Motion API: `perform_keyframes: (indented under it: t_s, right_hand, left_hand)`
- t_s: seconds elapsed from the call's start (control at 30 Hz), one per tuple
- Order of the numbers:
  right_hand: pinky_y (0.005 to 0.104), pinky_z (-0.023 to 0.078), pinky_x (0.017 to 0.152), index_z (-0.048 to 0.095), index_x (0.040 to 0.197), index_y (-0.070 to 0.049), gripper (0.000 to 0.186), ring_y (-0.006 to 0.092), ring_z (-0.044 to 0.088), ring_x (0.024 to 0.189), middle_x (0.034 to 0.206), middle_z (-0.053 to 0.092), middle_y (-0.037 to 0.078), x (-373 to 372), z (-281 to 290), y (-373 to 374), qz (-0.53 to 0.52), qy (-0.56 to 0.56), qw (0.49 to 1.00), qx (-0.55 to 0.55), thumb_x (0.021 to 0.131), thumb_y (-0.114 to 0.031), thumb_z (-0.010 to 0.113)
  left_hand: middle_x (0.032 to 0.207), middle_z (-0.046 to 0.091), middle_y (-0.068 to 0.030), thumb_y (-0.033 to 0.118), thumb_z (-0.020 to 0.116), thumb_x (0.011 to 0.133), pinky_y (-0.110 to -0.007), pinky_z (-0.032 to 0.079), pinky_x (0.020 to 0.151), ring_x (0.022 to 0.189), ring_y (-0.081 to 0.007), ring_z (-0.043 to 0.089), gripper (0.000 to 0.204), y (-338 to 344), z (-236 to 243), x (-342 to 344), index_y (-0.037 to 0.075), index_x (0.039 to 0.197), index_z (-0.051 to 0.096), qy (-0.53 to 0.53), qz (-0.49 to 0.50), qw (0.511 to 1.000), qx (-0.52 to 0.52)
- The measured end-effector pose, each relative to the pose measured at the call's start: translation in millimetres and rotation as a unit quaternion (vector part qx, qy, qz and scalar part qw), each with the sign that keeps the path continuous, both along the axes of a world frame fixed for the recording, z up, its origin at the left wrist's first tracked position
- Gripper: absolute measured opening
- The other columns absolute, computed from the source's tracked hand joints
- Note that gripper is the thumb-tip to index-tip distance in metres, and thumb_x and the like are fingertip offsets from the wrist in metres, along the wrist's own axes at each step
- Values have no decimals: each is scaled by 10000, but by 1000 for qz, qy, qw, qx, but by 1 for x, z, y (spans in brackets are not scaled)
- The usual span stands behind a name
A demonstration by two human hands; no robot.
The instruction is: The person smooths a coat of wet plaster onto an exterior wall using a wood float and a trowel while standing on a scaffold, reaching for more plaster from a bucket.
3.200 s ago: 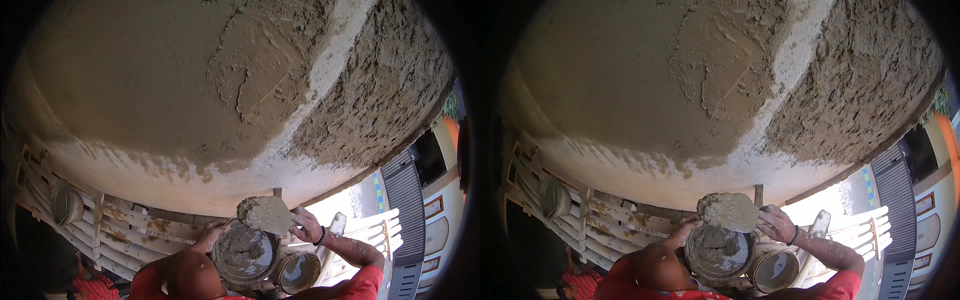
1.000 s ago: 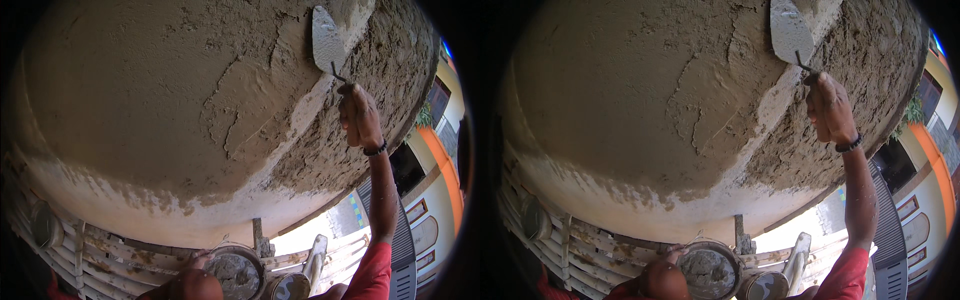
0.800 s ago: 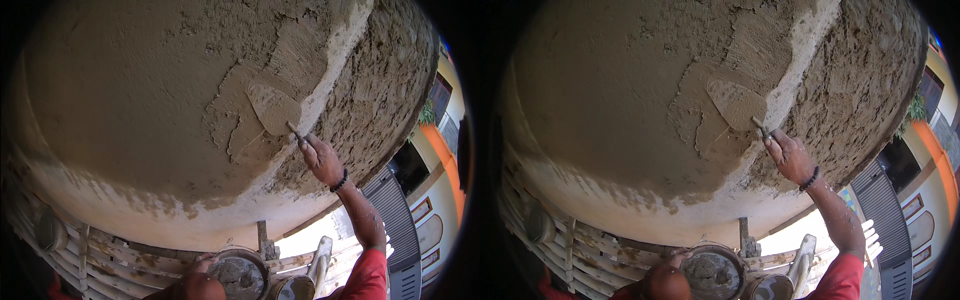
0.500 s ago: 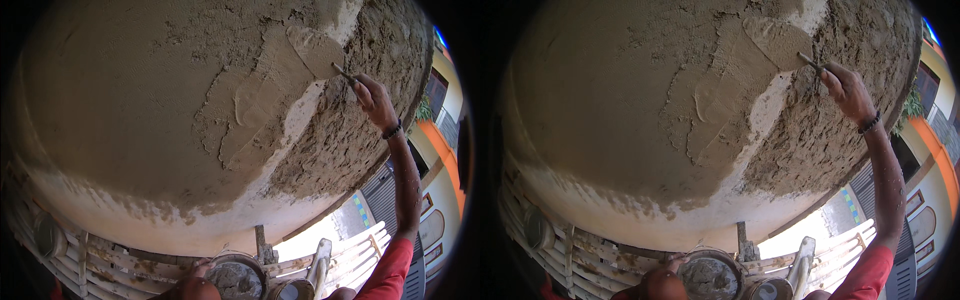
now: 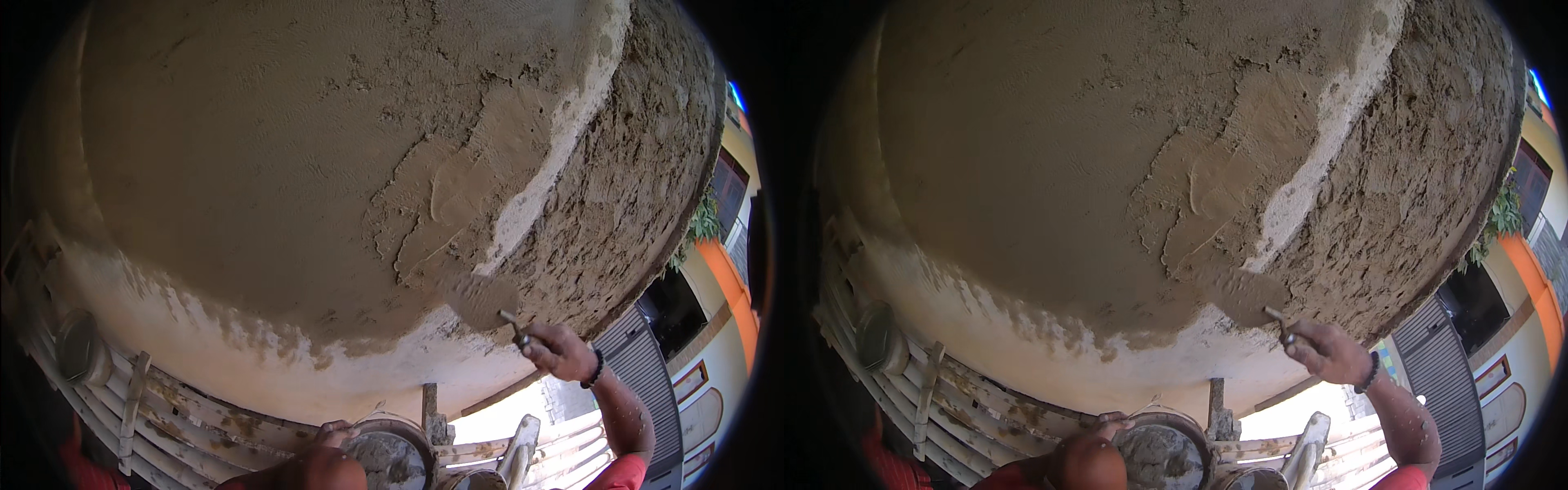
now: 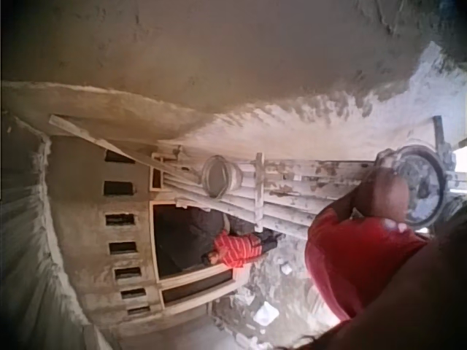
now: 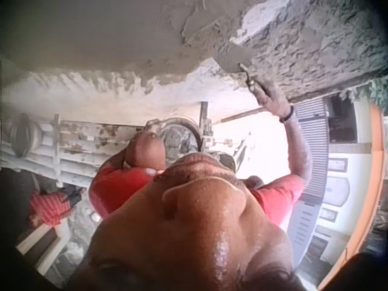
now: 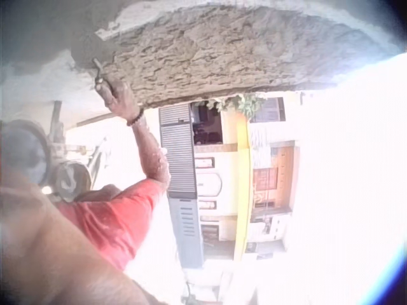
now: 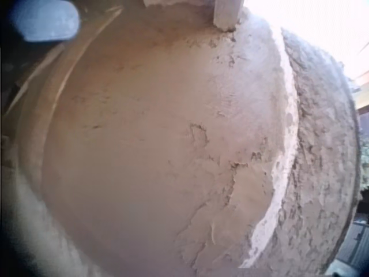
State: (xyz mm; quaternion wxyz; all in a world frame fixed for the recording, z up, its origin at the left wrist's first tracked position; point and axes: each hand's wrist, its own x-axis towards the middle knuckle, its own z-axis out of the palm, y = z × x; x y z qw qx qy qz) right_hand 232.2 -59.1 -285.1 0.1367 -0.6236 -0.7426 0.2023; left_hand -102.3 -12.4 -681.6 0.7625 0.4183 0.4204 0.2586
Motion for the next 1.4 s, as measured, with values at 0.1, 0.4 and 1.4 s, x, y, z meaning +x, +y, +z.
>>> perform_keyframes:
  t_s: [0.1,0.4,1.4]
  right_hand:
    - [429,519,716,608,1039,-39,230,356,653,805,835,666,170,-22,-70,-14,91,7,990,-111,871,-195,593]
    - [445,525,565,600,1030,-211,242,302,646,664,885,520,159,-31,-178,-65,128,-273,950,-79,791,-197,636]
    - [434,531,679,545,1239,-90,481,359,626,809,953,608,177,-39,-289,-85,179,-4,979,-101,775,-102,675]
  left_hand:
    - [903,685,-42,219,720,739,-286,395,899,940,-145,584,296,1,-5,-4,9,945,695,-39,-5,999,7]
    - [817,623,5,210,683,780,-262,398,778,826,-101,534,208,-11,23,-8,46,909,683,-25,27,997,-65]
    - [820,632,-6,174,700,778,-238,402,784,817,-90,547,167,-13,40,13,51,884,659,-10,12,997,-79]
